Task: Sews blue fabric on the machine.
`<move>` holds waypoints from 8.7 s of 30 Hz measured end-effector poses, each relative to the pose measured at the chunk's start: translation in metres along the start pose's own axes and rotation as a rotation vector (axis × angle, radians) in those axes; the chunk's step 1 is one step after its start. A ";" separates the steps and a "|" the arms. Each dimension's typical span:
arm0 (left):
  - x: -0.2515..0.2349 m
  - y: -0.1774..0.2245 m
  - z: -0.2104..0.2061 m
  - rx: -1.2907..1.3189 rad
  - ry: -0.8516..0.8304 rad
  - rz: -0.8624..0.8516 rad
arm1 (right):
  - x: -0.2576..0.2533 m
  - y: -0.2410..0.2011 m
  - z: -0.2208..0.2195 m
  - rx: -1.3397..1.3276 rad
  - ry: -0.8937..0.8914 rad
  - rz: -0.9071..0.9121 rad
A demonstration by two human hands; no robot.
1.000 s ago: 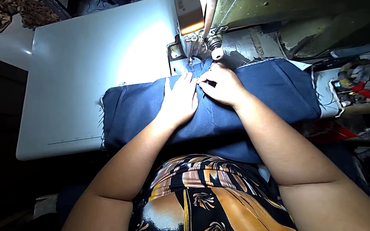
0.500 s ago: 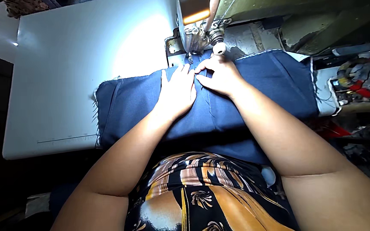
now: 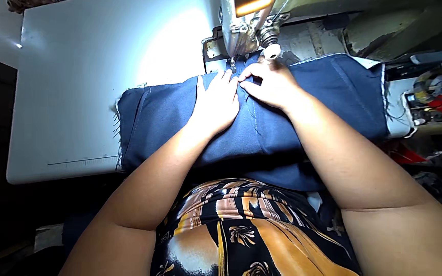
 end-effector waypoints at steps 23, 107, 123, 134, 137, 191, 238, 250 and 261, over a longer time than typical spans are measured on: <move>0.004 -0.016 0.038 0.140 -0.282 -0.395 | 0.128 0.085 0.153 0.559 0.004 -0.771; 0.098 0.039 -0.017 0.342 0.338 -0.500 | 0.100 -0.075 0.041 0.503 -0.163 0.016; 0.098 0.039 -0.018 0.372 0.346 -0.496 | 0.102 -0.074 0.034 0.507 -0.161 0.050; 0.097 0.036 -0.012 0.403 0.205 -0.397 | 0.113 -0.010 0.084 0.426 0.069 -0.193; 0.093 0.039 -0.003 0.357 0.138 -0.392 | 0.134 0.053 0.121 0.572 0.257 -0.316; 0.047 0.033 0.000 0.185 0.027 0.077 | 0.121 -0.078 0.001 0.007 0.066 -0.239; 0.036 0.000 0.004 0.197 0.056 0.007 | 0.095 -0.045 0.002 -0.155 0.140 0.056; -0.030 -0.035 -0.001 0.179 0.133 0.002 | 0.027 0.009 0.007 -0.083 0.027 0.238; -0.042 -0.029 0.008 0.123 0.138 -0.046 | -0.013 0.034 0.004 -0.014 -0.086 0.237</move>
Point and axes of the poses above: each hand's wrist, its own x-axis away from the middle knuckle, its own z-axis out of the back of the hand, y = z × x, the point moved 1 cm from there along -x, towards the middle knuckle, and after that the axes turned 6 degrees about y, right-handed, at the moved point
